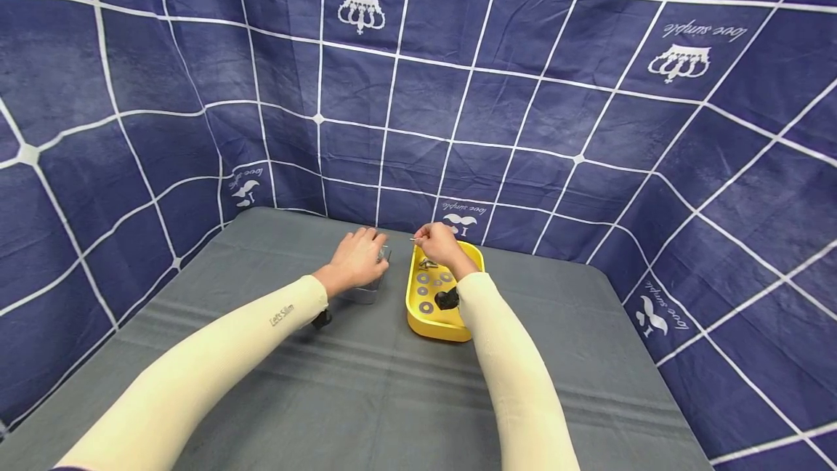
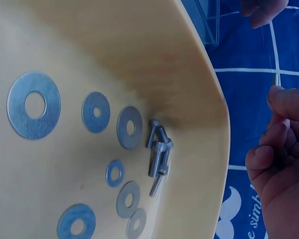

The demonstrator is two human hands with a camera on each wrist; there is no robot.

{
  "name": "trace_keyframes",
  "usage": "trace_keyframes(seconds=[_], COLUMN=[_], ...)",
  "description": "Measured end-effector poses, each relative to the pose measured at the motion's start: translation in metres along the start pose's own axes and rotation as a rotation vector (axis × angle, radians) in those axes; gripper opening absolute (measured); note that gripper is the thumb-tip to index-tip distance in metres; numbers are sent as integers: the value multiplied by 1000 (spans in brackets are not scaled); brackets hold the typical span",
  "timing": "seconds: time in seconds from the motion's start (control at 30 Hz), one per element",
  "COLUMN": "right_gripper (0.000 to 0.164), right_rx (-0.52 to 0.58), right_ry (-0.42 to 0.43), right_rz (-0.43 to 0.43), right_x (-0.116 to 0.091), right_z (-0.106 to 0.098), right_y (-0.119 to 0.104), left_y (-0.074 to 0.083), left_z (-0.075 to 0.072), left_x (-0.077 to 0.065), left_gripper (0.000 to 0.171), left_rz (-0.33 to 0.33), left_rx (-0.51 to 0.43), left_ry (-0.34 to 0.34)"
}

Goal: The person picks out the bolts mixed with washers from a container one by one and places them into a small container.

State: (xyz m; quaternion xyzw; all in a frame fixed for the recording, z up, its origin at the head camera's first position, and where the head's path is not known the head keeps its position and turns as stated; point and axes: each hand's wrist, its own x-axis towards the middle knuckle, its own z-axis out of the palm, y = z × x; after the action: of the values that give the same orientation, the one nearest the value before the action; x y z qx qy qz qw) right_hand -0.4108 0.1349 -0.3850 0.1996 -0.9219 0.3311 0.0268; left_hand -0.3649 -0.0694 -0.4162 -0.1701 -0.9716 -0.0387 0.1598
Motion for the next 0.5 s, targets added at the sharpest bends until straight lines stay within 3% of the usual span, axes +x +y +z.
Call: trace_keyframes(seconds=[0.5], right_gripper=[14], right_rx=[59], right_ry=[-38], right_rz=[-19], right_x=[8], right_z=[14], right_y=[-5], left_y=[-13], left_z=[2], left_x=[-7], left_gripper=[45], left_rz=[-27], left_rx=[-10], left_ry=[-70])
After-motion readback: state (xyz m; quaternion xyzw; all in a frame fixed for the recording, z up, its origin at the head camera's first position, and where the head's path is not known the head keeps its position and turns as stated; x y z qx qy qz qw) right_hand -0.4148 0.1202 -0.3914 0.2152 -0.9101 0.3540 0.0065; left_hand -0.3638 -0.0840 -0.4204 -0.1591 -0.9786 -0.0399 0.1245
